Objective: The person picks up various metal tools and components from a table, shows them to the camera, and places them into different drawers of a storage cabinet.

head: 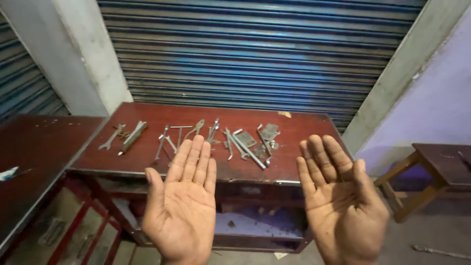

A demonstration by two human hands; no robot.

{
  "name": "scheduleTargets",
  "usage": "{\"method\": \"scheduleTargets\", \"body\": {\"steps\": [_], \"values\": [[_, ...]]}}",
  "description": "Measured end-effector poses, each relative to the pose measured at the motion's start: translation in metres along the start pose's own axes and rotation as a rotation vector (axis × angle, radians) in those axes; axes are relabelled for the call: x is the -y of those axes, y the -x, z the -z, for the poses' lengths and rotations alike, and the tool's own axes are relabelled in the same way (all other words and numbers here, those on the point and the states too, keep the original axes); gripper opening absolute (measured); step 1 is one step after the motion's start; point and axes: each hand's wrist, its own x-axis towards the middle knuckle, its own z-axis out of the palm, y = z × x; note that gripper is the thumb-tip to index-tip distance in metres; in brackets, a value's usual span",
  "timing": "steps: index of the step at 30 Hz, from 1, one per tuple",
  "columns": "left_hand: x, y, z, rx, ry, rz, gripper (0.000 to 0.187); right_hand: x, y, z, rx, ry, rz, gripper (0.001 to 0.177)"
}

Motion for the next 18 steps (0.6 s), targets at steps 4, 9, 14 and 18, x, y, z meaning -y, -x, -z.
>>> {"method": "scheduleTargets", "body": {"steps": [4, 9, 14, 18], "values": [[0.015, -0.004, 0.004, -0.113, -0.606, -0.046, 0.091, 0.004, -0.008, 0.01, -0.013, -0.019, -0.007, 0.055], [0.016, -0.004, 0.012, -0.046, -0.035, -0.017, 0.086, 0.002, -0.015, 0.018, -0.053, -0.025, -0.029, 0.054], [0.019, -0.01, 0.012, -0.129, -0.612, -0.036, 0.089, -0.002, -0.018, 0.019, -0.078, -0.023, -0.027, 0.052], [0.016, -0.019, 0.012, -0.178, -0.632, -0.009, 0.085, -0.002, -0.017, 0.016, -0.074, 0.045, 0.019, 0.053]]}}
